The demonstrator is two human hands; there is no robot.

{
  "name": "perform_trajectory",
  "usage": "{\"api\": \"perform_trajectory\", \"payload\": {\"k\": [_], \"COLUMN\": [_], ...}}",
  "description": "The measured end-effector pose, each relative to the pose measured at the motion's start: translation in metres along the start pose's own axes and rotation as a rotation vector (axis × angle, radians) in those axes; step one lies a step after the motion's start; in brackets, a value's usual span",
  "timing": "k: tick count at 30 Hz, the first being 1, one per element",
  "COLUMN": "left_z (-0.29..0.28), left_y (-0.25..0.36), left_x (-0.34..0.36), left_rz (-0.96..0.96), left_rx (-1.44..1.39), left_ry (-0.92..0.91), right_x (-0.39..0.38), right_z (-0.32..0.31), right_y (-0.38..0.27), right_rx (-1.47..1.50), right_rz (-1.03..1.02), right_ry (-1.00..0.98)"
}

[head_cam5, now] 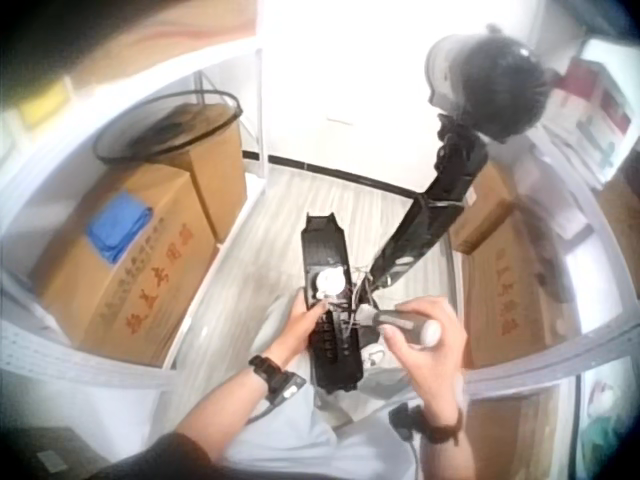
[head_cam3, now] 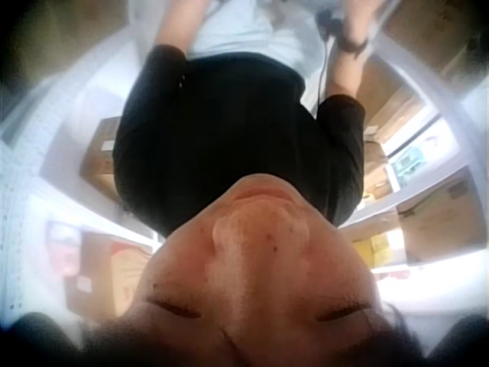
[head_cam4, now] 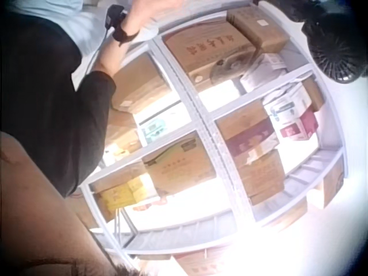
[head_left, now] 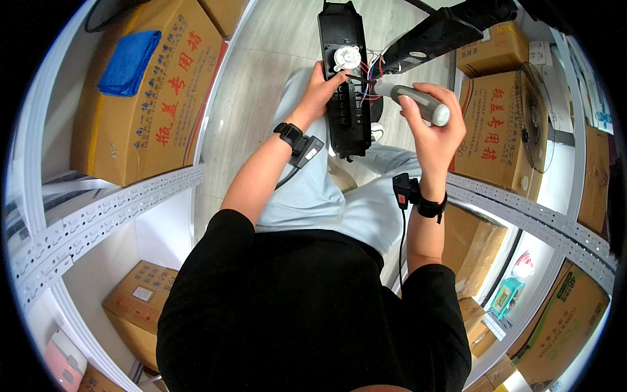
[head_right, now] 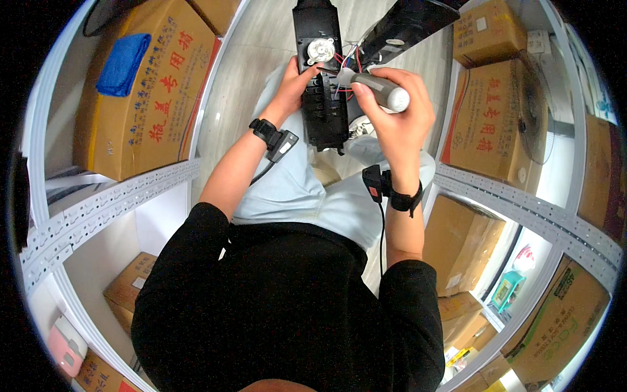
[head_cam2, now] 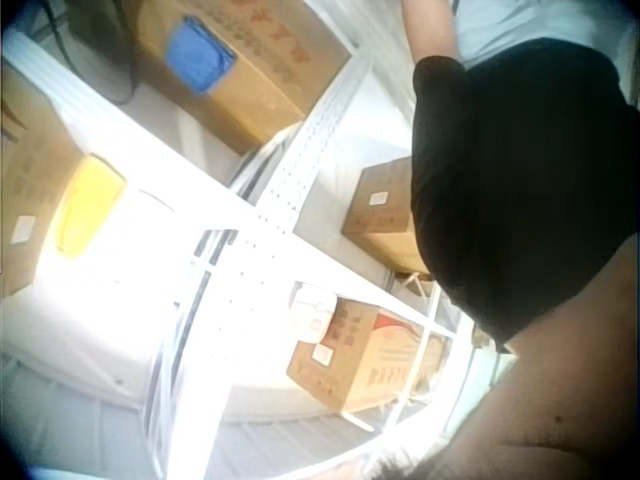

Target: The person disassembles a standing fan base using a screwdriver, removes the control panel, and manipulates internal wiring and components. They then reassemble the control panel and secure it back into the base.

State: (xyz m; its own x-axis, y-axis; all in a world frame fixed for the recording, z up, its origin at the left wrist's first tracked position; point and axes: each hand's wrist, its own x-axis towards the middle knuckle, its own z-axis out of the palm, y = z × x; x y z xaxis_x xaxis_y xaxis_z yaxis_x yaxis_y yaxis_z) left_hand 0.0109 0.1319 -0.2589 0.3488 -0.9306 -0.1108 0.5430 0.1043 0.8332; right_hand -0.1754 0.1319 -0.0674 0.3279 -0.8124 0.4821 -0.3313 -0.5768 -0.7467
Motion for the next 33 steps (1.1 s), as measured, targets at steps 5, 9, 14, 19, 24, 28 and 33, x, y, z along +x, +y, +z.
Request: {"api": "perform_trajectory", "payload": {"k": [5,9,14,19,24,28,33], "left_z": [-0.001,-0.002,-0.001,-0.002,-0.003,-0.002,0.001], "left_y": [0.001,0.002,0.003,-0.002,-0.005,-0.004,-0.003], "left_x": [0.000,0.000,-0.001,-0.001,0.003,0.003,0.002], "left_rz": [0.003,0.005,-0.010,0.008,-0.006,-0.038,-0.032], "left_rx": [0.019,0.007,-0.005,-0.005,0.009,0.051,0.068], "left_ry": [0.003,-0.011,-0.008,-0.003,0.000,0.017,0.012], "right_x": [0.001,0.004,0.006,0.015,0.026,0.033,0.043], "right_z": [0.020,0.028,0.029,0.024,0.024,0.027,0.027], "right_y": [0.006,0.008,0.007,0.002,-0.008,-0.028,-0.053], "right_rx": [-0.079,-0.102,-0.110,-0.078,-0.071,-0.266,-0.820], "right_rz": [-0.079,-0.098,-0.097,-0.099,-0.066,0.009,0.029], "right_ry": [0.012,-0.012,-0.042,-0.163,-0.193,-0.211,-0.316]}}
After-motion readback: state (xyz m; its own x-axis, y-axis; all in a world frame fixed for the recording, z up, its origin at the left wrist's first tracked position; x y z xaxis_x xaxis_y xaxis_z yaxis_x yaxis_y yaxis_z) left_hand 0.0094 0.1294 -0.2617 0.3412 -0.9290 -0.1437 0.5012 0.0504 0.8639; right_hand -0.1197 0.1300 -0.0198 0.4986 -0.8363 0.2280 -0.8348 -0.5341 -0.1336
